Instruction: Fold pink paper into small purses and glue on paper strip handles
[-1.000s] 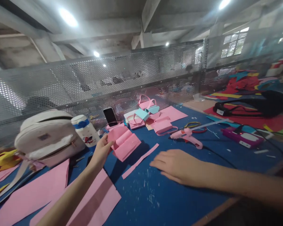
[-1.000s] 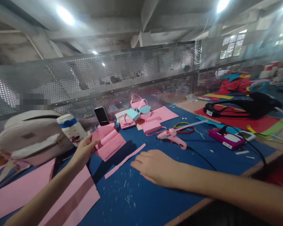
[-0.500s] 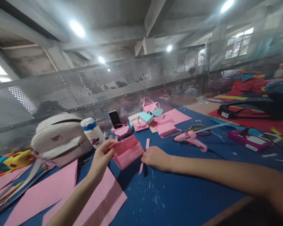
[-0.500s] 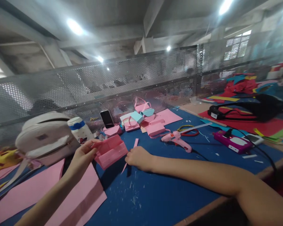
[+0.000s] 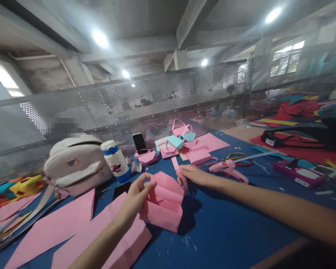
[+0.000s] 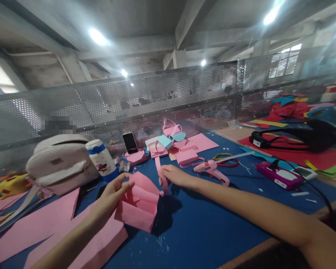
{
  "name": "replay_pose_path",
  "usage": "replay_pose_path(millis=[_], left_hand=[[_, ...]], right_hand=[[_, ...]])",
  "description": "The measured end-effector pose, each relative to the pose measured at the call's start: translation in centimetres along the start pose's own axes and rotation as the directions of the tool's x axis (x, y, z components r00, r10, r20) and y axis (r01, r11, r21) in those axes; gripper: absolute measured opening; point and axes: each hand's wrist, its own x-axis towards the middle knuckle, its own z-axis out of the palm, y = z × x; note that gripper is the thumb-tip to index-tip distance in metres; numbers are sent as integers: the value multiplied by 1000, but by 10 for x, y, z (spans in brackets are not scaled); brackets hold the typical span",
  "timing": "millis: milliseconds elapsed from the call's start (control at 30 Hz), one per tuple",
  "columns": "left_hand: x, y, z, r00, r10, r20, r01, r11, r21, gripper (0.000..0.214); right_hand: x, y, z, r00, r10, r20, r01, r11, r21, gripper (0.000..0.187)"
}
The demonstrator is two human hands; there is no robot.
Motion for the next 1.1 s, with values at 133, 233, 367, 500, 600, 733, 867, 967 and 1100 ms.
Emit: replay_pose_path(millis=[133, 233, 367, 500, 600, 733, 867, 967, 1100], left_hand=[[-1, -6, 18, 992, -72, 103, 70, 997, 30, 43], [7, -10, 24, 990, -81, 117, 78, 996, 31, 46], [17, -10, 25, 996, -52, 69, 51, 998, 20, 45], [20, -9, 26, 998, -35, 55, 35, 999, 3, 43], [21, -8, 26, 998, -39, 52, 38, 999, 10, 40], [22, -7, 22, 998, -45, 50, 44, 999, 18, 34], [26, -11, 17, 1000, -27, 14, 27, 1000, 14, 34], [29, -18, 14, 1000, -13, -18, 13, 1000, 13, 38], [32, -26, 12, 998, 7, -61, -6, 1000, 4, 40]], right_hand=[[-2, -9, 9, 998, -53, -32, 55, 996, 77, 32], [-8, -17, 12, 994, -107, -16, 108, 991, 73, 30], [-17, -25, 10, 988, -146, 46, 144, 988, 46, 17], [-23, -27, 6, 983, -149, 103, 149, 989, 10, 7], [-25, -27, 6, 982, -151, 115, 149, 989, 26, 6], [-24, -26, 10, 982, -182, 42, 173, 973, 153, 15], [-19, -17, 16, 988, -133, -83, 149, 956, 252, 22], [-17, -13, 17, 987, -76, -141, 115, 948, 296, 44], [-19, -16, 15, 987, -73, -142, 116, 938, 328, 63]])
